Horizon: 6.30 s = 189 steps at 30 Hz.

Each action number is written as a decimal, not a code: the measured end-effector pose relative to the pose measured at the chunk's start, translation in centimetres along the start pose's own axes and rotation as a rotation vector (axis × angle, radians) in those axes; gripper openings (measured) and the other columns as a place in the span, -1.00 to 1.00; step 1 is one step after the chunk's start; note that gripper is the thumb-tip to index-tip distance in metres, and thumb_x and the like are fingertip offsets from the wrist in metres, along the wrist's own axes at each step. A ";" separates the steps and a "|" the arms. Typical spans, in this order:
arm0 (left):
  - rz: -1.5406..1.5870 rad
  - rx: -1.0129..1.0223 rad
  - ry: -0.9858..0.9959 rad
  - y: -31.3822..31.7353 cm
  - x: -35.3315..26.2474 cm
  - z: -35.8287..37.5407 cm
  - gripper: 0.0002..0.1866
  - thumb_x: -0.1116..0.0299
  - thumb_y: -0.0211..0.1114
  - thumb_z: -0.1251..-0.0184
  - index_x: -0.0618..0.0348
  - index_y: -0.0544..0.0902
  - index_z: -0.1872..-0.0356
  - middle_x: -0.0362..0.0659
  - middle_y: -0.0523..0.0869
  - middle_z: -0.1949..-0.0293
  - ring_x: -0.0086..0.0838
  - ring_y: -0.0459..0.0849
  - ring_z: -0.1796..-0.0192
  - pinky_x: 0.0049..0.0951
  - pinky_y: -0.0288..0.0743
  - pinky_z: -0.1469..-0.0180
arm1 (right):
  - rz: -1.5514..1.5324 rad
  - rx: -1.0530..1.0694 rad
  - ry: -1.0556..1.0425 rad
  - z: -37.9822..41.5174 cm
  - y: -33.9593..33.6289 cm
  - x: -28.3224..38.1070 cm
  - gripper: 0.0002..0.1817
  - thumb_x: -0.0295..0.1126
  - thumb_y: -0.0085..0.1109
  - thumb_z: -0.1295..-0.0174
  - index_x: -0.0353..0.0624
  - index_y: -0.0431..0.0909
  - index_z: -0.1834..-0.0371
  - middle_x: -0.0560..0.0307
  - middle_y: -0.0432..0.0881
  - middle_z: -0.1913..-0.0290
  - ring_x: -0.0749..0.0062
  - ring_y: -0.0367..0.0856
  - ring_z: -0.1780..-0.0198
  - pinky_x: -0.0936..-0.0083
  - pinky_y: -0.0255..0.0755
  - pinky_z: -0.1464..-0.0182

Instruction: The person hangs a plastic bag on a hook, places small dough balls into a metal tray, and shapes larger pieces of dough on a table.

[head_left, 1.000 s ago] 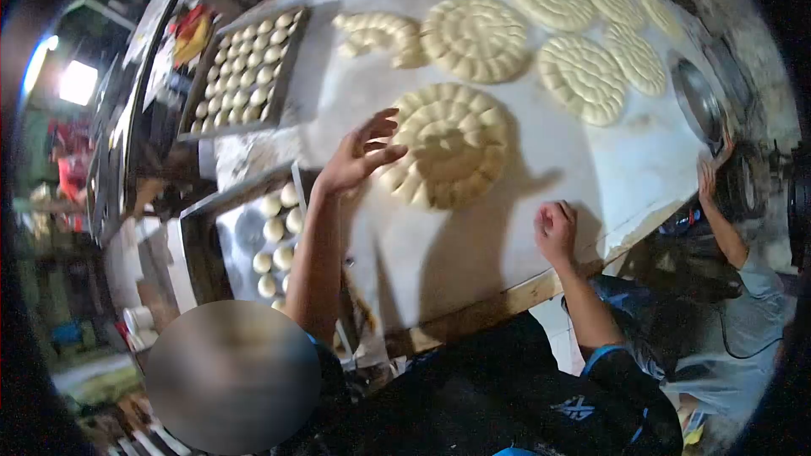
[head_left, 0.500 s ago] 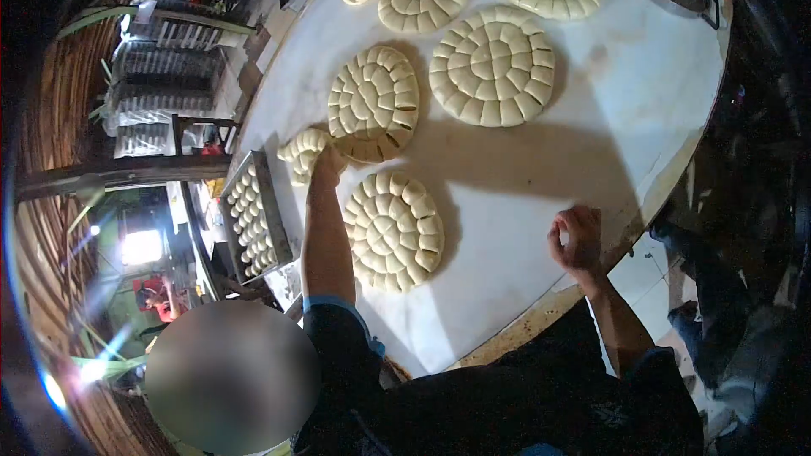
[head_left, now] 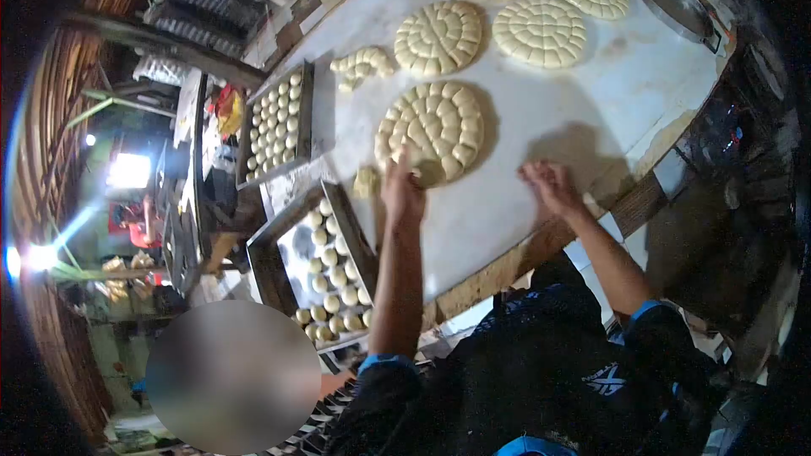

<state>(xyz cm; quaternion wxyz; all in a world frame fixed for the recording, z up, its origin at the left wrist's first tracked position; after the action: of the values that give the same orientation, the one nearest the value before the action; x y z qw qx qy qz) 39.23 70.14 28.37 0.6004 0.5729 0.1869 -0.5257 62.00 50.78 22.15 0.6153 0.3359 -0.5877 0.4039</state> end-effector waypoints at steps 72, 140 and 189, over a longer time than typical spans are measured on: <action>-1.260 -0.682 0.484 -36.0 -16.1 5.0 -0.51 0.38 0.37 -0.11 0.26 0.53 -0.10 0.15 0.59 0.07 0.08 0.58 0.04 -0.09 0.47 -0.03 | 0.439 0.525 -0.428 -3.5 35.4 17.2 -0.70 -0.36 0.22 -0.24 -0.31 0.52 0.05 0.00 0.60 0.12 0.31 0.61 0.05 0.38 0.56 0.06; -0.583 0.269 -0.085 -15.2 -4.4 25.4 -0.80 0.31 0.26 -0.44 0.21 0.46 0.19 -0.30 0.55 0.32 -0.68 0.49 0.26 -0.61 0.40 0.24 | -0.155 0.250 0.049 8.2 18.9 11.4 -0.72 -0.35 0.19 -0.33 -0.16 0.49 -0.06 0.23 0.66 0.32 0.68 0.50 0.50 0.72 0.31 0.55; -1.651 -0.336 0.572 -8.5 3.2 8.1 -0.84 0.31 0.40 -0.06 0.05 0.61 0.37 -0.15 0.65 0.27 -0.20 0.59 0.11 -0.22 0.40 -0.02 | 0.895 0.218 -0.750 -12.5 -1.8 3.0 -0.86 -0.48 0.10 -0.04 -0.29 0.38 0.37 -0.16 0.38 0.26 -0.17 0.39 0.15 -0.16 0.23 -0.22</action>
<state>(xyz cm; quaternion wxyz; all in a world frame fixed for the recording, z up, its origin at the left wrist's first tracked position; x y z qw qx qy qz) 30.17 63.41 23.71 0.0366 0.2692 0.7576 -0.5935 69.18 61.40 24.19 0.0977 0.2366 -0.8046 0.5358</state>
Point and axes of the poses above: each hand's wrist, its own z-axis away from the middle knuckle, its own y-axis out of the palm, x = y × z, the point moved 4 cm from there along -z, towards the middle knuckle
